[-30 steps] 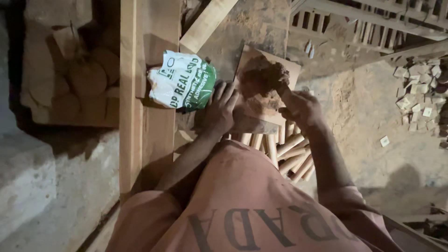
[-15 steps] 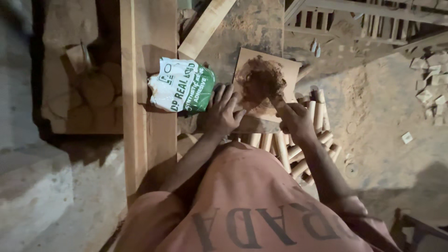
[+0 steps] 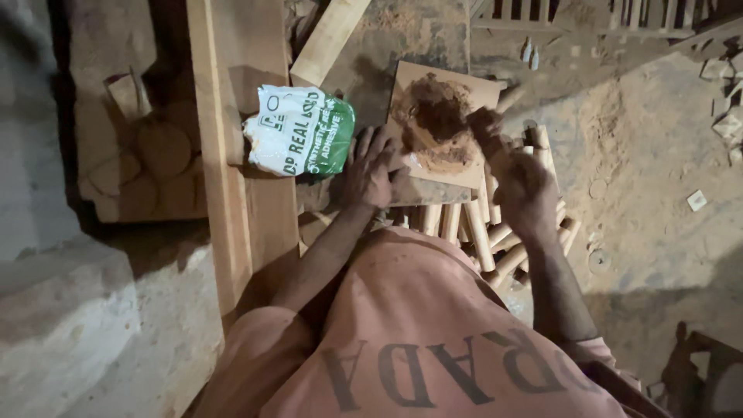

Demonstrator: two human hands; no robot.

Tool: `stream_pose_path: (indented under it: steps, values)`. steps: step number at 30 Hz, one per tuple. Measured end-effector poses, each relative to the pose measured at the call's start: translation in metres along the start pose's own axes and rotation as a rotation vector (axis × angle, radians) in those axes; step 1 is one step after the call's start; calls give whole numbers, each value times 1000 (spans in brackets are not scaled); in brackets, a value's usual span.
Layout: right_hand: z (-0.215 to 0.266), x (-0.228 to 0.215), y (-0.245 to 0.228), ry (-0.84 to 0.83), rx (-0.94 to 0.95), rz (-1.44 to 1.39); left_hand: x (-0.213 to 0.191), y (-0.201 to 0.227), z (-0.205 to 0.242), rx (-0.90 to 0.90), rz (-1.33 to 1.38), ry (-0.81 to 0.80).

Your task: The person mixes a brown paste on a flat board using a small wooden stick. They repeatedly stir and scrape the mixture, occasionally picking up and setting down the stick. The paste is combined with wood shavings or sawdust from the surrounding area.

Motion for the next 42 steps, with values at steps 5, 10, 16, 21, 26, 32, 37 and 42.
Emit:
stream_pose_path:
  steps: [5,10,16,21,26,32,37,42]
  values:
    - [-8,19,36,-27,156,-177,1,-6,6,6,54,83]
    - [-6,98,91,-112,269,-377,-21,-17,16,-187,320,108]
    - [-5,126,147,-128,244,-503,-127,5,77,-353,676,90]
    - [13,106,142,-84,40,103,-291,-43,173,-411,344,504]
    - [85,144,34,-176,-464,260,-335,-93,286,-667,319,645]
    - [170,297,-5,-1021,-41,401,-308,-61,299,-587,238,623]
    - [224,346,-56,-1290,-84,109,-295,-44,303,-664,368,503]
    - [230,332,-65,-1218,-243,149,-328,-17,302,-487,244,579]
Point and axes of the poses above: each hand's wrist, its own z-axis away from the middle knuckle, its own x-axis out of the palm, y = z × x, the point moved 10 cm from there along -z, towards the middle knuckle, and after that the axes turned 5 degrees about -z, right-handed, at the moved point
